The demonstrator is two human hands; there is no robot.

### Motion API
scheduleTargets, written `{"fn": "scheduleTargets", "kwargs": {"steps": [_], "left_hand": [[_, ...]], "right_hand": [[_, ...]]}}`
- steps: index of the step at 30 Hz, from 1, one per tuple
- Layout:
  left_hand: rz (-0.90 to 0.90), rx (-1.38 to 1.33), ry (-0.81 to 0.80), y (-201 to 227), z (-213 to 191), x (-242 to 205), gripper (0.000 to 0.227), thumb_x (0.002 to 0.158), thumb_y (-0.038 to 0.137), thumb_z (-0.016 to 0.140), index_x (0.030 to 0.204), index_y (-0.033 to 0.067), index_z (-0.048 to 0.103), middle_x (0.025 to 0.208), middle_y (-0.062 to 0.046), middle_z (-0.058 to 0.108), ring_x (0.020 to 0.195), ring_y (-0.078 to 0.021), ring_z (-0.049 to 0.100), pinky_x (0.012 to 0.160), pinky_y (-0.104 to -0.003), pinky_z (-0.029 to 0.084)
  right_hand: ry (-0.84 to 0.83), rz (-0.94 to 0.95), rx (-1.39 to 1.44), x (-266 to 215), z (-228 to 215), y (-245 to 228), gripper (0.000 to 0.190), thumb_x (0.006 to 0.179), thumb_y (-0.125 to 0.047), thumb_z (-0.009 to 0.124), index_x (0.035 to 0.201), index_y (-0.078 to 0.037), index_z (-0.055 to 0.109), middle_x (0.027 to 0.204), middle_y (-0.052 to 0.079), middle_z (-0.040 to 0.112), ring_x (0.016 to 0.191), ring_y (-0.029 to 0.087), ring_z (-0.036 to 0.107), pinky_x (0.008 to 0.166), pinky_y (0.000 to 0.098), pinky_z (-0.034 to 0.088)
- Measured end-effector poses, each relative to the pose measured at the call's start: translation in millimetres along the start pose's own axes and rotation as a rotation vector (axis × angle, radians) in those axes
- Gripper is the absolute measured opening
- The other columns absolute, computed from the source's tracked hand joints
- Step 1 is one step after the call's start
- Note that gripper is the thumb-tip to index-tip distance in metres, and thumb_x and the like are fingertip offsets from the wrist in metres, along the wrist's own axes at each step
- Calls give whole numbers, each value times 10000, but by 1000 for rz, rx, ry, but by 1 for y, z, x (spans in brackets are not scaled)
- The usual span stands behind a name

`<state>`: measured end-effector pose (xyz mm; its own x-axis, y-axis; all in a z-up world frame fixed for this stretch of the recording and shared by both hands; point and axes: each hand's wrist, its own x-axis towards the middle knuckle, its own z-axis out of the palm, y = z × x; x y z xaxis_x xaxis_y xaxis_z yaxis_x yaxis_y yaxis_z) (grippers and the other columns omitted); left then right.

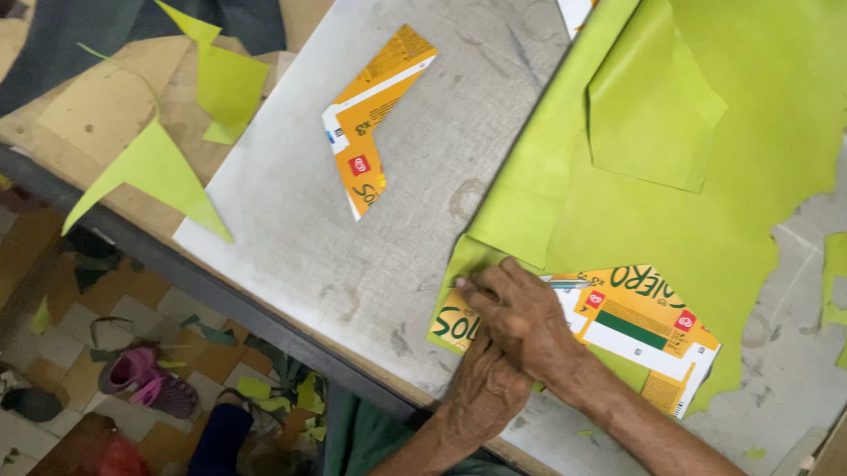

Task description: The person places a printed cardboard template on a lime-green sheet of fabric, traces its outline with a pen, and cuts along the traced line using a utility knife. The person repeats this process with different templates and fabric pieces, removing cut pieces and setting them aside.

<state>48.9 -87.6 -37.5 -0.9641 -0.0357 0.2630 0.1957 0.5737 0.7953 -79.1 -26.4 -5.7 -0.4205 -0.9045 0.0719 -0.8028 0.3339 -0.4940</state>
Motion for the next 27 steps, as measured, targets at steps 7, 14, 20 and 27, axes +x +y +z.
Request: {"fn": "scheduleTargets", "kwargs": {"steps": [7, 14, 20, 27], "left_hand": [[12, 135, 6, 4, 8, 10, 272, 847, 28, 678, 1092, -90, 678, 1103, -265, 650, 1154, -437, 594, 1076, -607, 433], [-21, 265, -59, 10, 11, 21, 339, 895, 81, 620, 1199, -62, 669, 1306, -235, 628, 1300, -394, 551, 1132, -560, 380], [-68, 347, -74, 8, 22, 16, 430, 948, 106, 546, 1357, -6, 620, 1465, -145, 572, 1386, -320, 513, 1160, -514, 342], [-90, 356, -86, 5, 28, 10, 433, 966, 135, 523, 1376, 25, 606, 1471, -124, 564, 1390, -318, 502, 1163, -514, 329]], "right_hand": [[-85, -110, 3, -17, -7, 21, 467, 833, -139, 665, 1272, 17, 649, 1073, 93, 570, 1063, 283, 557, 879, 423, 509], [-88, -124, -49, -47, -30, 60, 449, 835, -112, 653, 1263, 23, 664, 1038, 76, 582, 1028, 259, 562, 854, 408, 502], [-74, -83, -57, -78, -52, 99, 413, 848, -133, 660, 1231, 21, 680, 1020, 83, 608, 1023, 258, 570, 852, 410, 508], [-30, -26, -138, -116, -78, 144, 424, 803, -120, 682, 1213, -12, 701, 1056, 84, 655, 993, 255, 600, 840, 415, 539]]}}
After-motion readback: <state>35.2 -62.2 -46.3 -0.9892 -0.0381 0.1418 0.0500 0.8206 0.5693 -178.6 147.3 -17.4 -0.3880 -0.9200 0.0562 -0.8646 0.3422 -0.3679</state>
